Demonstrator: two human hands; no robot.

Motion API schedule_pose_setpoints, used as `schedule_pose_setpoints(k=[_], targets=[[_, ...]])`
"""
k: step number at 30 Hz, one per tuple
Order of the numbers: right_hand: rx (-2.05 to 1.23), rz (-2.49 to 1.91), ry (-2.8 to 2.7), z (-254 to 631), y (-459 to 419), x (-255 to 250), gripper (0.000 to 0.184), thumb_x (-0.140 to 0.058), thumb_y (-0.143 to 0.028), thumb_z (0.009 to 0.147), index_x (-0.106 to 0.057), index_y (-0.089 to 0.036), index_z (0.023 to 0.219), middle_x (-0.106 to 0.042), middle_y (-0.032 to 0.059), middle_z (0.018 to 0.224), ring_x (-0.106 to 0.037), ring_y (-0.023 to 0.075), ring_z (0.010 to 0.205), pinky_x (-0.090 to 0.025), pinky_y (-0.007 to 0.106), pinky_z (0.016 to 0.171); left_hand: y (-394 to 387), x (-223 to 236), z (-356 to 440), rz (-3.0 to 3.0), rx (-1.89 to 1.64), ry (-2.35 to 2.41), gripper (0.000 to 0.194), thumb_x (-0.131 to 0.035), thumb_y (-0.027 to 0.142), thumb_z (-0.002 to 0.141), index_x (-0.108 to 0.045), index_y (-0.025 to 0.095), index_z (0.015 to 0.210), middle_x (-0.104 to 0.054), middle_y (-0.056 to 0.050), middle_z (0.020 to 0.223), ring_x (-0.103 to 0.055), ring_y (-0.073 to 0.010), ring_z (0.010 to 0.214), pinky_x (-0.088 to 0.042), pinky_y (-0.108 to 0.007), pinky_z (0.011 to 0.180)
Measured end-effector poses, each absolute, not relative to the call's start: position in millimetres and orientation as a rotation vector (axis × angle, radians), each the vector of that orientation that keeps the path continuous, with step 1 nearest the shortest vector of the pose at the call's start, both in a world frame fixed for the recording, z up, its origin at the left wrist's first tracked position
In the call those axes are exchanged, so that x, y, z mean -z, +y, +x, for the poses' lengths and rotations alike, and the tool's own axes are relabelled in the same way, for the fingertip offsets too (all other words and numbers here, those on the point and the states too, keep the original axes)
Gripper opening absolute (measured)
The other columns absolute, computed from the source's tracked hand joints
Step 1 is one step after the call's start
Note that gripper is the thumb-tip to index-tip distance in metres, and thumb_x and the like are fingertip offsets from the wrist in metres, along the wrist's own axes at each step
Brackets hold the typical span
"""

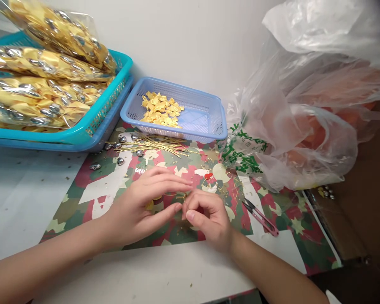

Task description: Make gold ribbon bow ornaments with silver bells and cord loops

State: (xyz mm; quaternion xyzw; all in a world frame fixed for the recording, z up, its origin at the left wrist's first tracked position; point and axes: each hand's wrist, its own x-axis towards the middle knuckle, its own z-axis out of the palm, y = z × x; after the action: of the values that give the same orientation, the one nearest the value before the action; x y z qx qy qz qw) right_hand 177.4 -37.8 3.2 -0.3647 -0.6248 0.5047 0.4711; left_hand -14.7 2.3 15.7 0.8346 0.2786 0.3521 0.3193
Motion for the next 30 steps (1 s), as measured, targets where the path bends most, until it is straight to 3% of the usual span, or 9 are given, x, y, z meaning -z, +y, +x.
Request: schedule_pose_setpoints(k=[3,9,17,22,30], targets=[[-1.258,-0.855,-1.528,178,-36,-3,0.025,-0.055,-0.022,0.085,-0.051,-0.021,0.06,-0.061,0.0004,0.064,-0.055,0.0144,0.064,-0.048,0.029,0.068,6,-16,-15,2.164,-0.927,0.678,0.022,-0.061,0.008,0.09,-0.07,0.025,0.102,-0.078,0.001,0.096,-0.067,-0.0153,0.085,-0.048,-0.032,0.088],[-1.333,-0.804,-1.487,179,-35,-3,0.025,-0.058,-0.02,0.083,-0.051,-0.02,0.059,-0.064,0.002,0.071,-0.058,0.0145,0.069,-0.047,0.028,0.069,9,-20,-15,1.993,-0.904,0.851,0.018,-0.063,0.015,0.091,-0.074,0.022,0.077,-0.075,0.002,0.072,-0.065,-0.0141,0.07,-0.05,-0.027,0.069],[-1.336,-0.79,-1.515,178,-35,-2,0.027,-0.059,-0.025,0.085,-0.052,-0.02,0.059,-0.068,0.003,0.075,-0.059,0.0151,0.07,-0.047,0.029,0.067,6,-28,-15,1.816,-0.85,0.838,0.034,-0.054,0.017,0.09,-0.061,0.019,0.057,-0.075,-0.001,0.085,-0.067,-0.0133,0.075,-0.051,-0.023,0.067],[-1.354,-0.805,-1.545,178,-36,-2,0.031,-0.06,-0.032,0.088,-0.053,-0.02,0.06,-0.068,0.0035,0.076,-0.063,0.0172,0.075,-0.048,0.032,0.071,7,-21,-16,1.458,-0.732,0.741,0.037,-0.054,0.025,0.093,-0.057,0.017,0.057,-0.074,-0.003,0.08,-0.062,-0.0127,0.061,-0.049,-0.023,0.054],[-1.342,-0.791,-1.542,179,-36,-3,0.03,-0.06,-0.03,0.089,-0.056,-0.02,0.061,-0.07,0.0041,0.078,-0.063,0.0159,0.074,-0.05,0.03,0.071,11,-15,-19,1.305,-0.691,0.804,0.036,-0.052,0.035,0.093,-0.07,0.019,0.066,-0.066,-0.003,0.068,-0.061,-0.0154,0.064,-0.051,-0.025,0.059]])
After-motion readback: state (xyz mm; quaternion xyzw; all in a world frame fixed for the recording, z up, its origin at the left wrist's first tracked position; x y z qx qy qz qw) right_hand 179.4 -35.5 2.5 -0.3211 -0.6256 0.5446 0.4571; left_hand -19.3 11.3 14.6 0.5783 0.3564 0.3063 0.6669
